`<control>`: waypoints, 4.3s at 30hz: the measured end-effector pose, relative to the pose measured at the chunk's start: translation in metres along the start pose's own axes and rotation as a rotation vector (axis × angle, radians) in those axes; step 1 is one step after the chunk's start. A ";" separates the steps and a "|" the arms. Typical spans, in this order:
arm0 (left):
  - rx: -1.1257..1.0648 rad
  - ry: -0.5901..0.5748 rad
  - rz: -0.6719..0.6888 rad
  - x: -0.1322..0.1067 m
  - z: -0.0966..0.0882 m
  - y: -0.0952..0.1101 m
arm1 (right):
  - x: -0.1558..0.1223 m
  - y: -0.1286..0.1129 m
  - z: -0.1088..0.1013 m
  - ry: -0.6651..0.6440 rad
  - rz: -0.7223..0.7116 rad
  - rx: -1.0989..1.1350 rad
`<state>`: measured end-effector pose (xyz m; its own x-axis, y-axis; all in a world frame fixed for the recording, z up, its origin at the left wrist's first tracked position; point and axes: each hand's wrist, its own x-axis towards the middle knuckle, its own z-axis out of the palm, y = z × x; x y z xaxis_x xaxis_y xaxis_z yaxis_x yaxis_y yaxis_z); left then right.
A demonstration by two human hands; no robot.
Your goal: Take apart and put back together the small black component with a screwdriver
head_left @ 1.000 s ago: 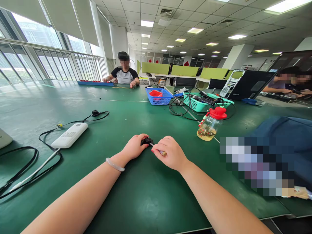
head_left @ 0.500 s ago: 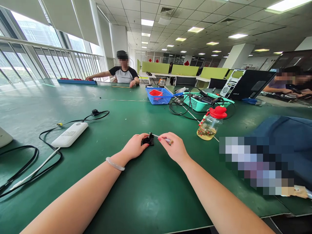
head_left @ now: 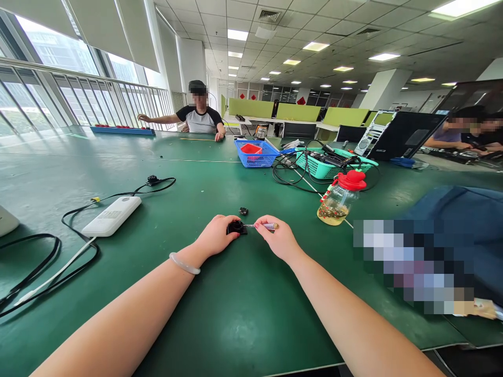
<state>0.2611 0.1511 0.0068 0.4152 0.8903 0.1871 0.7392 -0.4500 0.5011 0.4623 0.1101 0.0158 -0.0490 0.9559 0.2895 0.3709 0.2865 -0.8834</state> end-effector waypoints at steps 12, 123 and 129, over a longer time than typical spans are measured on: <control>0.012 -0.010 -0.012 0.001 0.000 -0.001 | -0.005 -0.013 -0.003 -0.024 -0.066 -0.108; 0.141 0.025 0.009 -0.050 -0.007 0.022 | 0.013 0.020 -0.012 0.197 0.063 0.285; 0.264 -0.011 -0.126 -0.123 -0.046 -0.008 | 0.012 0.018 -0.011 0.154 0.074 0.278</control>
<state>0.1799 0.0487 0.0183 0.3159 0.9402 0.1277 0.8970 -0.3398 0.2826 0.4783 0.1260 0.0078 0.1177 0.9599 0.2545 0.0992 0.2436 -0.9648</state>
